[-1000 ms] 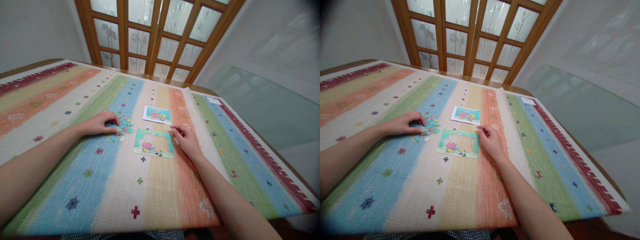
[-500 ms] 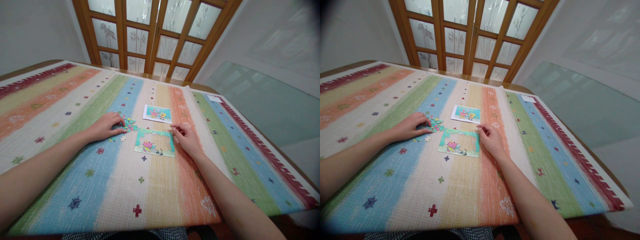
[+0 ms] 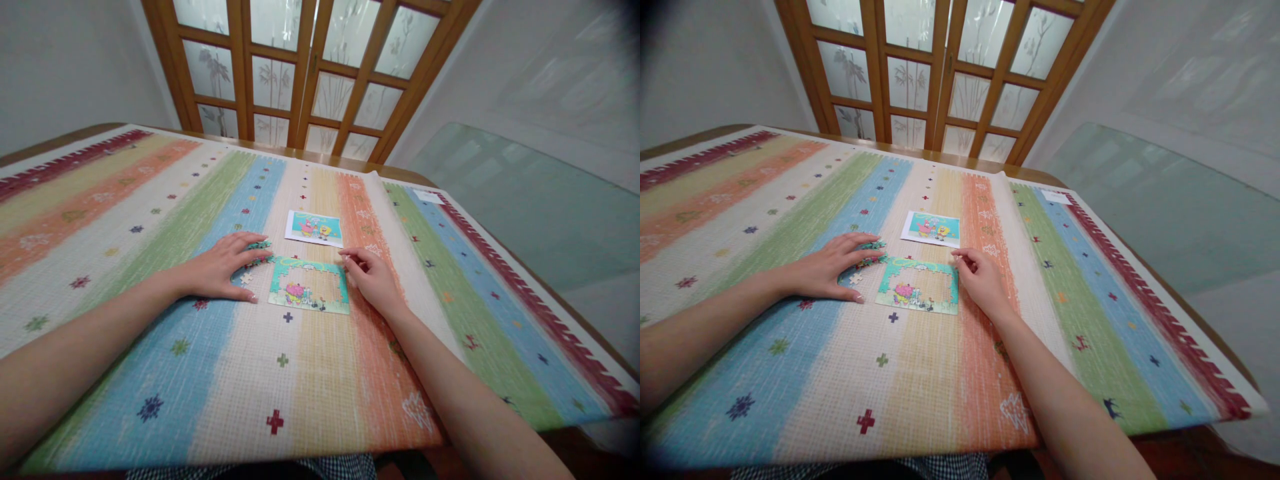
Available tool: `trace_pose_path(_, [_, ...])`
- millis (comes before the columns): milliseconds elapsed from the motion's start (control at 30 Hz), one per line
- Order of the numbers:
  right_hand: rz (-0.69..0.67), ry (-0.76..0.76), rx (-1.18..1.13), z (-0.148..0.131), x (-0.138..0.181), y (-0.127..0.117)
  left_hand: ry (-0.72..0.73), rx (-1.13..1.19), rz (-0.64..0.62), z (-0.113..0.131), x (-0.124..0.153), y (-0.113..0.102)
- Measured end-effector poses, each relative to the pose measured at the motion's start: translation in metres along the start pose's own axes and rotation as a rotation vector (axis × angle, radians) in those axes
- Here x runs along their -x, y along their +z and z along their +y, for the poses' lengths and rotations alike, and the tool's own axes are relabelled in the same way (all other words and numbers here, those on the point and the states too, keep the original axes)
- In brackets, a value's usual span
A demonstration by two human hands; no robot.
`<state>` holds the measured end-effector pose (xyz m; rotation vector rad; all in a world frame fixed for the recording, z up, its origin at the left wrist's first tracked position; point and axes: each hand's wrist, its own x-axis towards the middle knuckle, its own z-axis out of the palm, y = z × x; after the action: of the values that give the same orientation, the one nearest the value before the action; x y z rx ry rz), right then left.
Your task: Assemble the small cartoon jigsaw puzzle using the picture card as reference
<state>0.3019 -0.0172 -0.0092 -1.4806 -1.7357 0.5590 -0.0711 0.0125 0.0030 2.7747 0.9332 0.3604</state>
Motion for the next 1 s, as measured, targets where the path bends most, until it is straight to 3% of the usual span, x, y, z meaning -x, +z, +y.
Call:
trace_pose_path(433, [-0.017, 0.003, 0.006, -0.002, 0.001, 0.003, 0.017, 0.021, 0.021, 0.008, -0.025, 0.006])
trace_pose_path(900, [-0.022, 0.004, -0.009, -0.003, 0.001, 0.003, -0.157, 0.023, 0.183, 0.007, -0.027, 0.013])
trace_pose_path(1000, [-0.010, 0.006, -0.002, -0.002, 0.001, 0.003, -0.194, 0.141, 0.315, -0.001, -0.027, 0.011])
